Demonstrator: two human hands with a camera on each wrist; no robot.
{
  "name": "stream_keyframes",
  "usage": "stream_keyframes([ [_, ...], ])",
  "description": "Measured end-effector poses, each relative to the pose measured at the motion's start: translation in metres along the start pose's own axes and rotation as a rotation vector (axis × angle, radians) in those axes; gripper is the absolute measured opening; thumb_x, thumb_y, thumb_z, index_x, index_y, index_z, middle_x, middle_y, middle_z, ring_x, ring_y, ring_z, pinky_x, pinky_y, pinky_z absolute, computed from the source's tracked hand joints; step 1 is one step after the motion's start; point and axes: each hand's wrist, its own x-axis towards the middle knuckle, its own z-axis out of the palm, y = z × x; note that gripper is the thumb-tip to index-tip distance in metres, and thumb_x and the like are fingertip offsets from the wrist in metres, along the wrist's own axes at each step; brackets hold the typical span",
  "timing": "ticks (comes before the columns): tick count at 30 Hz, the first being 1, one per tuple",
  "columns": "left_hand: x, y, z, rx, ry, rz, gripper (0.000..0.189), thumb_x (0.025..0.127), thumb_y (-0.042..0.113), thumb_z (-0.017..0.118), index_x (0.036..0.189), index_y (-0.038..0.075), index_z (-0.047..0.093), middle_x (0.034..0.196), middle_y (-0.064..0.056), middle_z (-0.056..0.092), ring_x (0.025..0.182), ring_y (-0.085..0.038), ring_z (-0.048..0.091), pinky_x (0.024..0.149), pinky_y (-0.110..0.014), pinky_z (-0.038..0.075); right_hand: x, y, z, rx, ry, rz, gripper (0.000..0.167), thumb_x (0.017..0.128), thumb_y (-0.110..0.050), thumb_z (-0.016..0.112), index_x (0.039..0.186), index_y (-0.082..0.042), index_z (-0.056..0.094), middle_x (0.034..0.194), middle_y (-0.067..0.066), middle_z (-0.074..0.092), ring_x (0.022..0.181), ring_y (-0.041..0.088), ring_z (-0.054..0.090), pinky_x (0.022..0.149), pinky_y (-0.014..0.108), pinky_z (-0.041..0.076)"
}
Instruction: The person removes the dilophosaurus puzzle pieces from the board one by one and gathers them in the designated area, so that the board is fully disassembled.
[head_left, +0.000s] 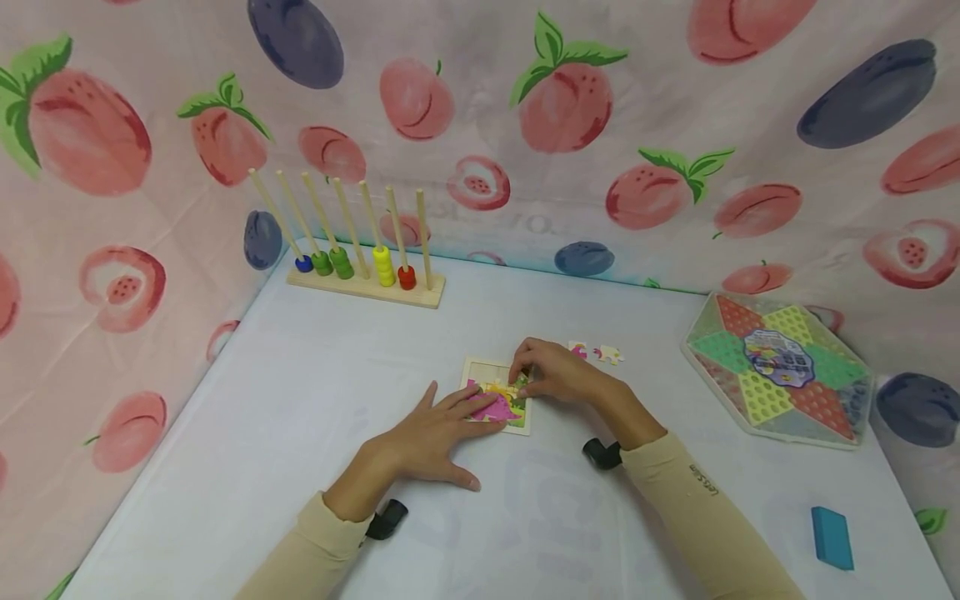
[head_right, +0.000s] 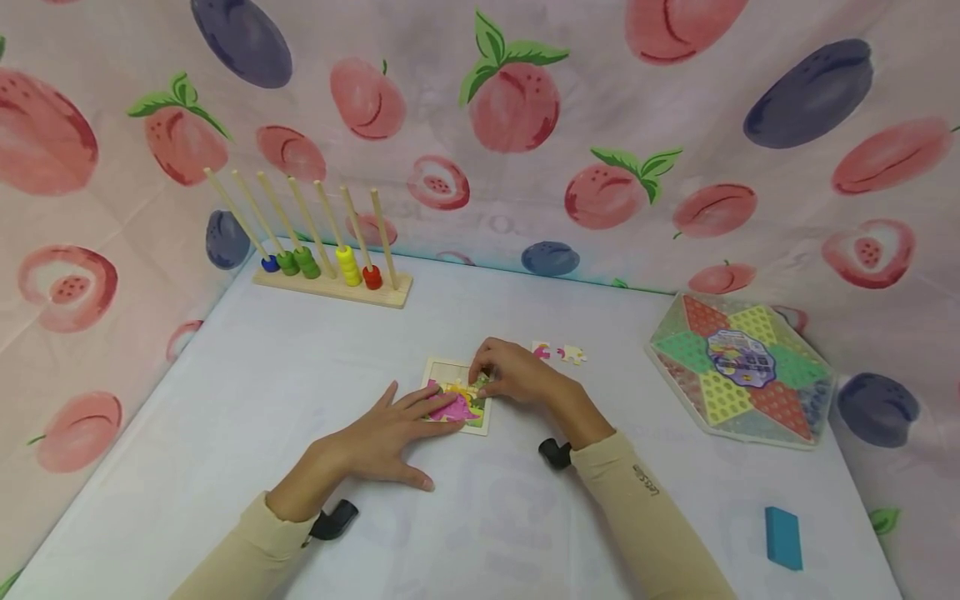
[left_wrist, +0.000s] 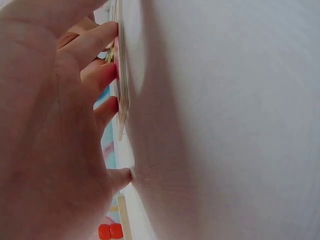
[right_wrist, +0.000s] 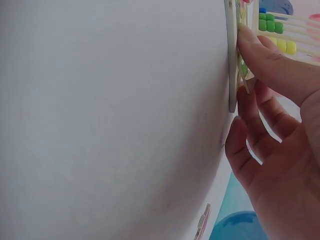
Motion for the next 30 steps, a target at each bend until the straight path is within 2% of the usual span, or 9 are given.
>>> stream_keyframes([
  [5,0.000,0.000,0.000,0.000,0.000,0.004,0.083,0.082,0.059,0.077,0.154,0.037,0.044,0.171,0.003,0.026,0.162,-0.029,0.014,0.123,-0.076,0.005,0.000,-0.001,0.001,0.031,0.009,0.024,0.022,0.085,-0.015,0.083,0.106,-0.016,0.074,0.111,0.003,0.063,0.097,0.014,0.056,0.089,0.027,0.052],
  [9,0.000,0.000,0.000,-0.003,0.001,0.003,0.083,0.082,0.058,0.078,0.154,0.037,0.044,0.171,0.004,0.026,0.162,-0.028,0.014,0.123,-0.076,0.005,-0.001,-0.002,0.000,0.038,0.016,0.032,0.028,0.085,-0.015,0.083,0.111,-0.014,0.074,0.111,0.005,0.066,0.094,0.015,0.057,0.082,0.023,0.051],
  [16,-0.001,0.001,-0.001,-0.008,-0.002,-0.004,0.083,0.081,0.057,0.079,0.154,0.037,0.044,0.171,0.004,0.026,0.162,-0.028,0.013,0.123,-0.076,0.004,-0.003,-0.001,-0.003,0.059,0.041,0.001,0.028,0.085,-0.013,0.083,0.111,-0.012,0.075,0.110,0.005,0.068,0.096,0.015,0.063,0.085,0.024,0.057],
  [24,0.000,0.001,0.000,-0.012,-0.011,-0.030,0.084,0.080,0.057,0.079,0.154,0.040,0.043,0.172,0.006,0.024,0.162,-0.026,0.012,0.124,-0.074,0.001,-0.014,0.004,-0.024,0.113,0.191,-0.027,0.029,0.086,-0.009,0.080,0.115,-0.008,0.076,0.112,0.004,0.072,0.102,0.018,0.067,0.091,0.033,0.062],
  [30,0.000,0.002,0.001,-0.020,-0.002,-0.033,0.083,0.080,0.057,0.080,0.154,0.040,0.044,0.172,0.006,0.024,0.162,-0.026,0.013,0.125,-0.074,0.001,-0.032,0.008,-0.045,0.137,0.346,-0.052,0.026,0.087,-0.002,0.078,0.113,-0.007,0.077,0.114,0.009,0.072,0.102,0.021,0.068,0.084,0.025,0.062],
])
